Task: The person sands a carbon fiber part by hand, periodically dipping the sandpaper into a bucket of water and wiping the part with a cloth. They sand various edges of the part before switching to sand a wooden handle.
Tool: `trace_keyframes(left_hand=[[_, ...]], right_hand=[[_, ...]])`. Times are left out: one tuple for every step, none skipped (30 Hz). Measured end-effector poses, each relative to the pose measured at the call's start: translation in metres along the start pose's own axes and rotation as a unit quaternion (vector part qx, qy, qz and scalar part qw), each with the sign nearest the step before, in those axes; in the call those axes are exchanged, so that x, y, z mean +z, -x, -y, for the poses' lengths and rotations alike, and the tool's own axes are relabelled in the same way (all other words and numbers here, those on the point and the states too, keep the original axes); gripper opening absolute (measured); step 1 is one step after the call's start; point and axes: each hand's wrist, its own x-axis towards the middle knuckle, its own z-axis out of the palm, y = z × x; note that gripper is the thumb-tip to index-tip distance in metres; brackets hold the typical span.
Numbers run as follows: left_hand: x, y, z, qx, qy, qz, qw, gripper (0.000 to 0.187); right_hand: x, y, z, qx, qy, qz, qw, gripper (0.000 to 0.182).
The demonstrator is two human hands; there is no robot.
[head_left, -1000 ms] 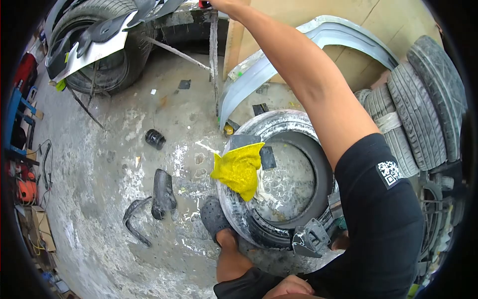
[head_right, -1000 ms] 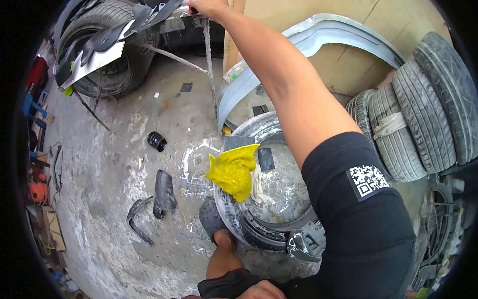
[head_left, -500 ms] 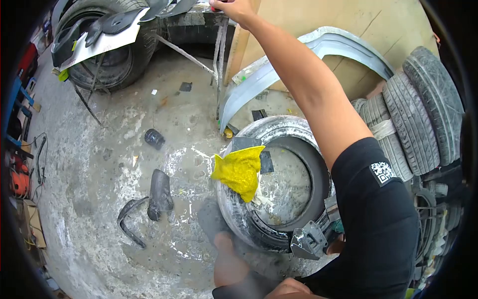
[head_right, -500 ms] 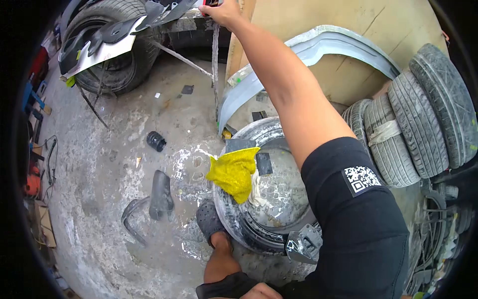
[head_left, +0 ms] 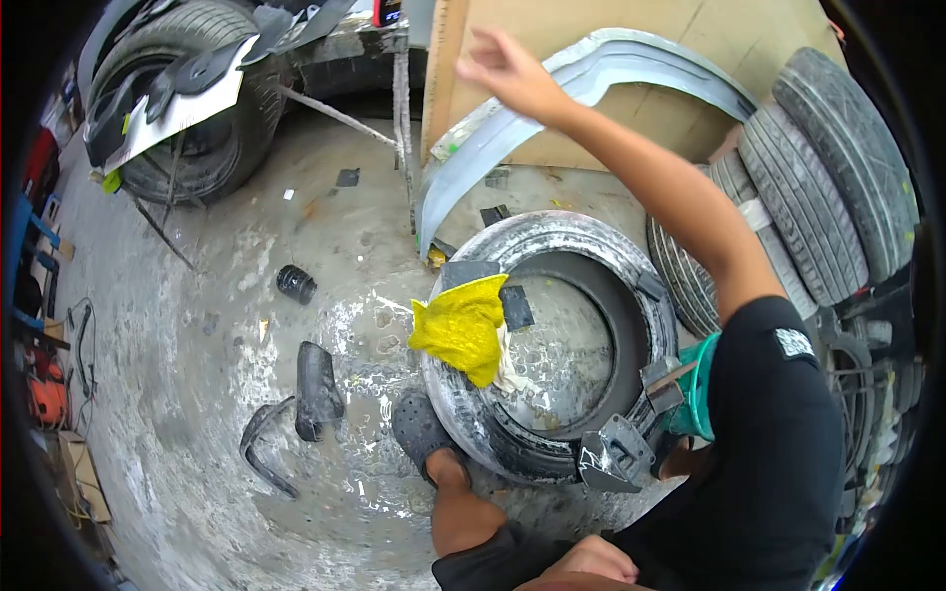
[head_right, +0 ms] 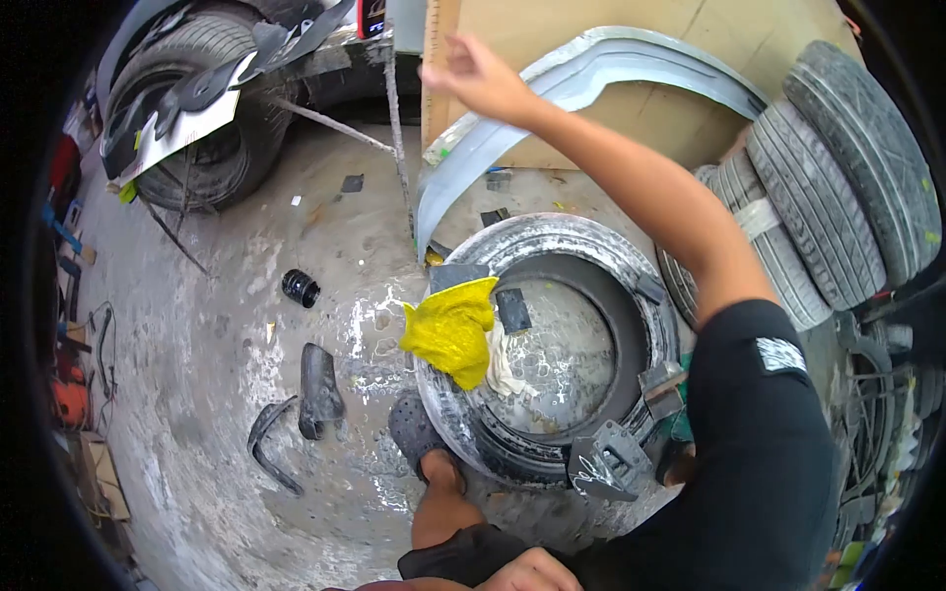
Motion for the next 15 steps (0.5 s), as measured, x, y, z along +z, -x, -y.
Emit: trace_keyframes(left_hand=[[0.006,0.002,0.000,-0.006,-0.024,0.002,1.000,0.017],[0.009,0.005,0.003,-0.011,-0.050,0.006,0.999,0.018],[0.004,0.012,0.010,-0.012,-0.074,0.035,0.997,0.018],[-0.001,0.019,0.018,-0.012,-0.098,0.064,0.993,0.019],[-0.003,0.024,0.023,-0.014,-0.140,0.121,0.983,0.021],[0.000,0.023,0.021,-0.012,-0.151,0.124,0.981,0.021],[0.006,0.020,0.019,-0.056,-0.198,0.119,0.971,0.027],[0.015,0.016,0.019,-0.099,-0.244,0.113,0.958,0.036],[0.022,0.011,0.022,-0.053,-0.324,0.091,0.940,0.034],[0.026,0.011,0.018,-0.062,-0.409,0.078,0.907,0.035],[0.031,0.008,0.015,-0.076,-0.456,0.067,0.884,0.036],[0.035,0.006,0.014,-0.086,-0.500,0.054,0.860,0.037],[0.031,0.007,0.017,-0.057,-0.554,0.068,0.828,0.044],[0.025,0.005,0.023,-0.029,-0.603,0.084,0.792,0.052],[0.025,0.005,0.028,-0.001,-0.637,0.077,0.767,0.048]], right_hand=[[-0.031,0.053,-0.007,-0.058,0.046,0.064,0.995,0.078],[-0.064,0.109,-0.005,-0.060,0.124,0.117,0.983,0.073],[-0.091,0.165,-0.003,-0.063,0.057,0.147,0.986,0.066],[-0.125,0.217,0.001,-0.061,0.176,0.194,0.963,0.066],[-0.156,0.268,0.004,-0.022,0.250,0.233,0.939,0.062],[-0.185,0.316,0.002,0.081,0.237,0.271,0.929,0.057],[-0.212,0.366,-0.003,0.141,0.245,0.279,0.918,0.054],[-0.236,0.411,-0.005,0.163,0.234,0.257,0.923,0.053],[-0.258,0.452,-0.002,0.210,0.236,0.233,0.920,0.051],[-0.273,0.486,0.001,0.257,0.234,0.209,0.914,0.048],[-0.284,0.516,0.004,0.260,0.229,0.203,0.916,0.048],[-0.296,0.540,0.005,0.321,0.222,0.172,0.904,0.046],[-0.305,0.559,0.005,0.381,0.213,0.141,0.888,0.044],[-0.313,0.574,0.000,0.386,0.210,0.137,0.888,0.044],[-0.318,0.588,-0.010,0.367,0.216,0.131,0.895,0.043]])
